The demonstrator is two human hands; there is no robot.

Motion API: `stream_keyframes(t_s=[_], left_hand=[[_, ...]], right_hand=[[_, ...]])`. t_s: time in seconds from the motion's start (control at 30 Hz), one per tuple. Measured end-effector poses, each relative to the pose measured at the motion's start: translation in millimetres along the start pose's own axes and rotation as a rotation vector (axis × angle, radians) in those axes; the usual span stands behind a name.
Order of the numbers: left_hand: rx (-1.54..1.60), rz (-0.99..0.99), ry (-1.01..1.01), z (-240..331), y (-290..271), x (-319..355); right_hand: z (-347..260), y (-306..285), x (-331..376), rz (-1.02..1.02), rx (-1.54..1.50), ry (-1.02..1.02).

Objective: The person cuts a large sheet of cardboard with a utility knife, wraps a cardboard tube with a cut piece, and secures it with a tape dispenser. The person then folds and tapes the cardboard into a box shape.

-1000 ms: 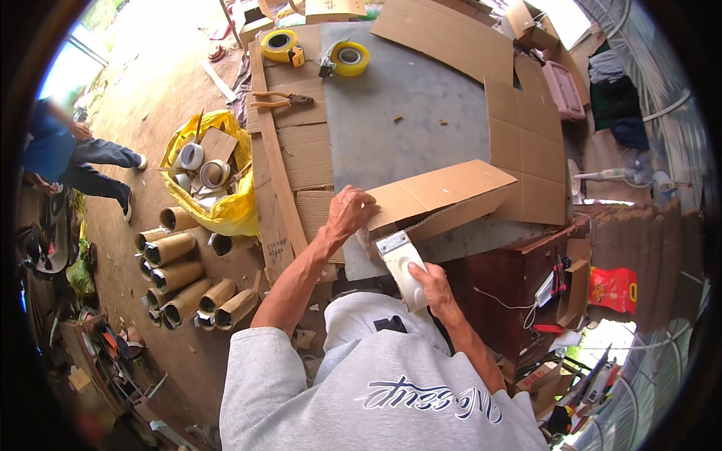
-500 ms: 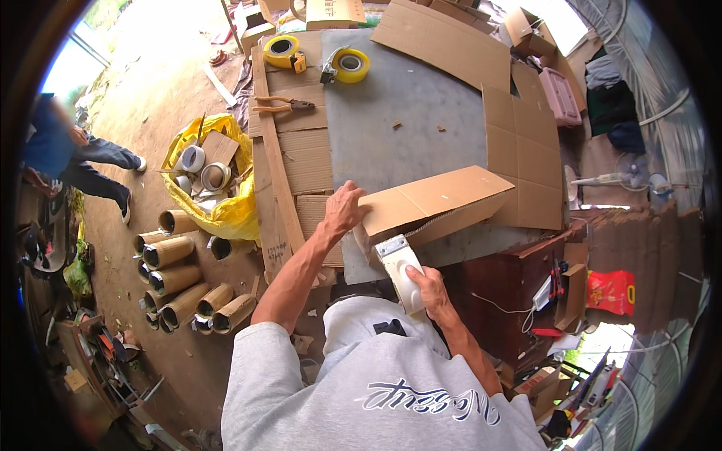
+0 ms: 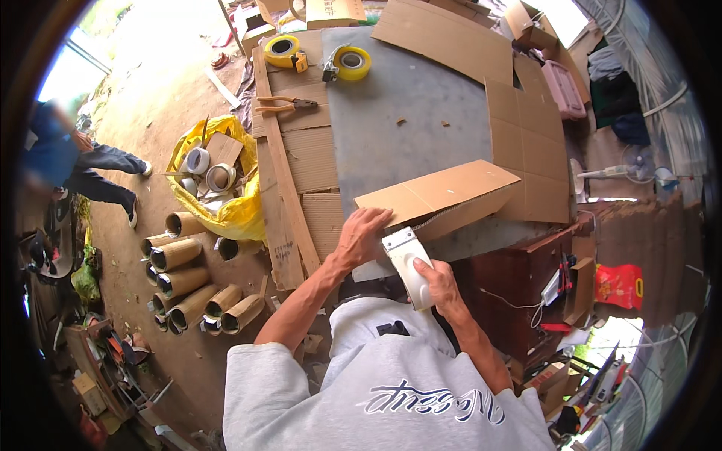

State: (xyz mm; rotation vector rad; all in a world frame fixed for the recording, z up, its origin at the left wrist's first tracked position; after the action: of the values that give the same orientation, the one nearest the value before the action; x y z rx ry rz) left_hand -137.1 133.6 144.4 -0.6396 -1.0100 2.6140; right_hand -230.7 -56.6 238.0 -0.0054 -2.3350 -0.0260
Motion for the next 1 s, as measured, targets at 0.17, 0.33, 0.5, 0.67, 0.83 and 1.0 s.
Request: stream_keyframes(t_s=[0.17, 0.33, 0.5, 0.67, 0.83, 1.0], left_hand=[[-0.117, -0.044, -0.037, 11.5, 10.1, -3.3], [-0.09, -0.034, 0.037, 2.7, 18.7, -4.1], [-0.129, -0.129, 0.02, 4.2, 20.7, -1.3], [-0.136, -0.206, 0.022, 6.5, 24.3, -1.3], [-0.082, -0.223, 0.021, 5.4, 22.2, 1.7], [-0.046, -0.405, 0.113, -5.3, 16.1, -4.0]], right_hand=[[13.8, -1.7, -6.0, 0.038, -0.045, -0.064], [36.6, -8.7, 4.5, 0.106, 0.077, -0.106], [42.3, -13.1, 24.5, 0.141, 0.162, -0.125], [70.5, -30.1, 28.9, 0.136, 0.21, -0.158], [96.9, -31.9, 17.2, 0.137, 0.176, -0.208], [123.1, -31.8, -24.7, 0.159, 0.251, -0.252]])
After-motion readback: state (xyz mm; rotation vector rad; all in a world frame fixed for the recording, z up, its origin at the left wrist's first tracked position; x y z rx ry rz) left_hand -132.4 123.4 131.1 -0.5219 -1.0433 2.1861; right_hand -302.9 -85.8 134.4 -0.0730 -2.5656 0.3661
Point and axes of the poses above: each hand's wrist, its own x-axis away from the middle knuckle, its own y-axis out of the palm, z = x × y, the point moved 3 cm from there along -x, towards the middle knuckle, and after that the axes turned 7 degrees about -x, right-handed, at the moved point
